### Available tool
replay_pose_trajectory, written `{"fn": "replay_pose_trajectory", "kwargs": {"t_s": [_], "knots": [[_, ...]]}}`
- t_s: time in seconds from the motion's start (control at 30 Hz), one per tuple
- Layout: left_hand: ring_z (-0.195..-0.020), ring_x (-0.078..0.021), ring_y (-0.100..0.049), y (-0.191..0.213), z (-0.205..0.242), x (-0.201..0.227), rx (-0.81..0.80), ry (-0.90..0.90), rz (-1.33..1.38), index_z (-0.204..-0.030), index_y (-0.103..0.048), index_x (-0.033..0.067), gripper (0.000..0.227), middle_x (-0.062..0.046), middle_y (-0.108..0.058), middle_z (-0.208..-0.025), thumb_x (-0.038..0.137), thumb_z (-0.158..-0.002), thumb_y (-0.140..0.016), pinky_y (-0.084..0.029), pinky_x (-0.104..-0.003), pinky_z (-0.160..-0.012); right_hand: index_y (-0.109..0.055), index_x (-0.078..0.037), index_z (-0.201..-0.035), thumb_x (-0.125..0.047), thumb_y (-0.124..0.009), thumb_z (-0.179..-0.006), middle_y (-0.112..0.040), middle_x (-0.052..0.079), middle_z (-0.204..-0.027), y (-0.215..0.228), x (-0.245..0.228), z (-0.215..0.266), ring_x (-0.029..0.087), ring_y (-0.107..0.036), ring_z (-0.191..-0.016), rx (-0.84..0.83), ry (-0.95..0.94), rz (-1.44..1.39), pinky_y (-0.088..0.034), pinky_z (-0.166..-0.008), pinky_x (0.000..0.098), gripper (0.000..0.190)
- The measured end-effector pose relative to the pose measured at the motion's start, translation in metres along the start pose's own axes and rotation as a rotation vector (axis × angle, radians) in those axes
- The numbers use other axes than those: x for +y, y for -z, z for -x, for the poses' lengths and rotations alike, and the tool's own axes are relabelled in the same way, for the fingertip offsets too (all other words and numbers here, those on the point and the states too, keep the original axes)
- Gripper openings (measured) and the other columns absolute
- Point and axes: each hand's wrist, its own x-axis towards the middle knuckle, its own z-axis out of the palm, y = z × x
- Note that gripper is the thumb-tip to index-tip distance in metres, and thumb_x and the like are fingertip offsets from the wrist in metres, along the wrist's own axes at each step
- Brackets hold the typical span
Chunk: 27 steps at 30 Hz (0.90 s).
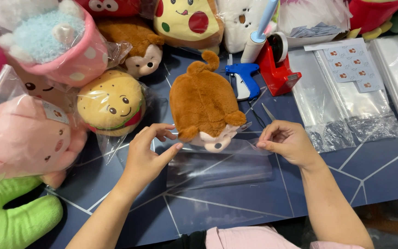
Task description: The person cuts a sticker from a sheet using scissors, attaches the sticker to a small card using a plastic tool, and then places a brown plush toy and the card into a transparent plastic bag.
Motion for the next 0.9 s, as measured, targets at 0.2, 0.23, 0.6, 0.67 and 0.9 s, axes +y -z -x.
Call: {"fn": "replay_pose_trajectory", "kwargs": {"t_s": [0.2, 0.23, 0.6, 0.67, 0.9], "knots": [[-0.072, -0.021, -0.071, -0.004, -0.001, 0.0, -0.033, 0.044, 0.107, -0.108, -0.073, 0.0123, 0.026, -0.006, -0.08, -0.079, 0.007, -0.083, -0.082, -0.056, -0.035, -0.071, -0.063, 0.005, -0.08, 0.012, -0.082, -0.076, -0.073, 0.019, -0.073, -0.006, -0.004, 0.001, 0.015, -0.071, -0.063, 0.026, -0.023, 0.022, -0.056, -0.053, 0.0215, 0.021], [-0.072, -0.0201, -0.071, -0.004, -0.002, 0.0, -0.03, 0.061, 0.131, -0.108, -0.073, 0.0117, 0.026, -0.007, -0.08, -0.078, 0.006, -0.084, -0.082, -0.056, -0.034, -0.07, -0.062, 0.004, -0.083, 0.012, -0.081, -0.076, -0.074, 0.02, -0.074, -0.008, -0.007, 0.0, 0.017, -0.071, -0.062, 0.032, -0.017, 0.019, -0.057, -0.053, 0.0229, 0.022], [-0.07, -0.0175, -0.074, -0.003, -0.004, -0.01, -0.031, 0.095, 0.175, -0.102, -0.075, 0.0119, 0.021, -0.008, -0.081, -0.077, 0.004, -0.083, -0.082, -0.06, -0.032, -0.067, -0.069, 0.006, -0.101, 0.014, -0.076, -0.081, -0.072, 0.018, -0.078, -0.016, -0.02, -0.004, 0.018, -0.07, -0.066, -0.001, 0.022, 0.086, -0.06, -0.058, 0.0273, 0.023], [-0.07, -0.0182, -0.074, -0.003, -0.004, -0.008, -0.043, 0.103, 0.189, -0.101, -0.076, 0.0114, 0.02, -0.009, -0.08, -0.077, 0.004, -0.083, -0.082, -0.061, -0.031, -0.065, -0.075, 0.005, -0.101, 0.013, -0.072, -0.084, -0.073, 0.017, -0.079, -0.016, -0.023, -0.006, 0.019, -0.069, -0.067, -0.078, 0.058, 0.149, -0.059, -0.058, 0.0289, 0.019], [-0.07, -0.0196, -0.074, -0.005, -0.004, -0.01, -0.032, 0.025, 0.186, -0.102, -0.077, 0.0132, 0.022, -0.007, -0.08, -0.077, 0.006, -0.082, -0.082, -0.06, -0.036, -0.072, -0.082, 0.001, -0.102, 0.018, -0.057, -0.081, -0.069, 0.014, -0.08, -0.021, -0.044, -0.008, 0.019, -0.066, -0.074, -0.215, -0.058, 0.349, -0.064, -0.068, 0.0369, 0.036]]}}
